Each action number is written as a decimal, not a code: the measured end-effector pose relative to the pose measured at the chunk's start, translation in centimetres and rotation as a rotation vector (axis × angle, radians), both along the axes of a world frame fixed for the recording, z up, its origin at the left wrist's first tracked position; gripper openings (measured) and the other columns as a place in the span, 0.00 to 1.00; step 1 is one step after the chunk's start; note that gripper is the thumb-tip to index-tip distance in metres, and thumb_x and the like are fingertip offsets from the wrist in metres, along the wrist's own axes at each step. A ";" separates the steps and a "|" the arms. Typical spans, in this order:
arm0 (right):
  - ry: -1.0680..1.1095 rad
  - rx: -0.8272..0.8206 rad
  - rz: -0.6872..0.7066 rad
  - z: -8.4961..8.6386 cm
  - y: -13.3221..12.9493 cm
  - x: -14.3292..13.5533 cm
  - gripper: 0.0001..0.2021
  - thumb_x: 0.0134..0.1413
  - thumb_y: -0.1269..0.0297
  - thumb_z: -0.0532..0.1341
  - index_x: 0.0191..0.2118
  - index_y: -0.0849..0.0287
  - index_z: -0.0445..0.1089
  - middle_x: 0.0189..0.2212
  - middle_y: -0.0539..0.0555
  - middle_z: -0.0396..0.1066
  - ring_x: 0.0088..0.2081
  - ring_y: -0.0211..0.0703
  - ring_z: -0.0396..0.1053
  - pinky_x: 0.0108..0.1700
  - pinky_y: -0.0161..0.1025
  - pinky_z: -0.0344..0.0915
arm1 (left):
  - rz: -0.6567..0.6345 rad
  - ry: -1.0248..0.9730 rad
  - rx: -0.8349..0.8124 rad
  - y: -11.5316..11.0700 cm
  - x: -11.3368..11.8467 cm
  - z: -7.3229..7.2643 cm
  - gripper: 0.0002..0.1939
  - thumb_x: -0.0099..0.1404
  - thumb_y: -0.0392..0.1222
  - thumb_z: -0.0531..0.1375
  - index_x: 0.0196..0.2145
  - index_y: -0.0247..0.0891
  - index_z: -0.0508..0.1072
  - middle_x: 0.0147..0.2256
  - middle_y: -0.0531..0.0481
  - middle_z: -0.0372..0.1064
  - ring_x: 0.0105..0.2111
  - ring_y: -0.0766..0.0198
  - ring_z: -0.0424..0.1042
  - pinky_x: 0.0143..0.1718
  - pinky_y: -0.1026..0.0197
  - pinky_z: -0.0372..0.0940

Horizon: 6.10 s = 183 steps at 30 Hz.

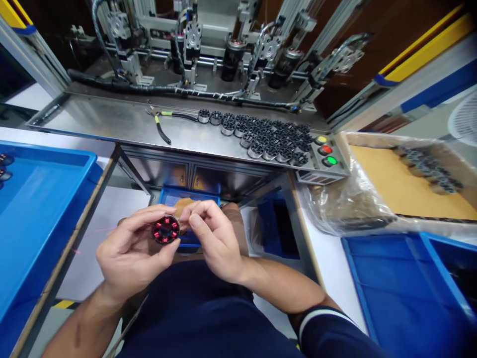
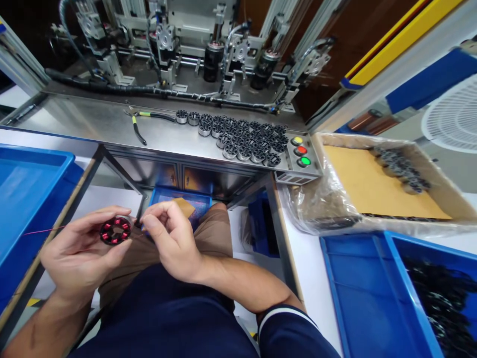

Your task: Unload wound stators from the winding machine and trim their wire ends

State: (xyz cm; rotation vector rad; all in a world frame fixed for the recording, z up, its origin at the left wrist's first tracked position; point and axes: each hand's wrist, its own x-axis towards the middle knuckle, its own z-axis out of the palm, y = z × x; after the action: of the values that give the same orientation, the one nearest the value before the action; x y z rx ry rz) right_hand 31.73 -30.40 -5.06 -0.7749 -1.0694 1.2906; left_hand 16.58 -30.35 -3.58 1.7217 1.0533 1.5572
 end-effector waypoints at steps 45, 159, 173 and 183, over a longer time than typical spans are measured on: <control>-0.229 0.485 -0.050 2.2 1.3 1.6 0.04 0.59 0.67 0.65 0.40 0.58 0.74 0.32 0.55 0.75 0.34 0.42 0.72 0.37 0.41 0.70 | -0.141 -0.147 -0.084 0.3 -0.1 2.1 0.18 0.52 0.29 0.66 0.42 0.37 0.77 0.36 0.44 0.81 0.35 0.57 0.81 0.38 0.60 0.77; -0.573 0.846 -0.242 4.6 1.5 2.2 0.05 0.65 0.69 0.58 0.37 0.61 0.70 0.27 0.56 0.75 0.31 0.40 0.74 0.33 0.34 0.72 | -0.717 -0.500 -0.669 0.7 -0.6 2.0 0.25 0.58 0.59 0.66 0.44 0.38 0.73 0.34 0.47 0.76 0.33 0.62 0.77 0.34 0.64 0.72; -0.385 0.523 -0.241 4.0 0.4 1.5 0.09 0.63 0.67 0.60 0.29 0.60 0.71 0.24 0.52 0.71 0.28 0.38 0.68 0.31 0.37 0.67 | -0.398 -0.328 -0.313 0.3 -0.3 1.3 0.16 0.58 0.46 0.70 0.42 0.42 0.74 0.39 0.49 0.75 0.36 0.63 0.78 0.38 0.64 0.74; 0.251 -0.321 0.203 1.5 0.7 0.7 0.18 0.48 0.51 0.71 0.24 0.61 0.70 0.18 0.46 0.68 0.17 0.30 0.62 0.19 0.28 0.60 | -0.075 0.216 0.148 -0.1 -0.8 0.6 0.32 0.51 0.33 0.73 0.53 0.47 0.74 0.43 0.49 0.79 0.41 0.55 0.78 0.47 0.52 0.73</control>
State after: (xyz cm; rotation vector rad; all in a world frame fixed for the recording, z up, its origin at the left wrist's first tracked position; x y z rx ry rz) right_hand 32.38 -29.69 -3.54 -0.7287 -0.7623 1.7121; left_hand 15.75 -30.42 -3.01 2.0435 0.9826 1.4586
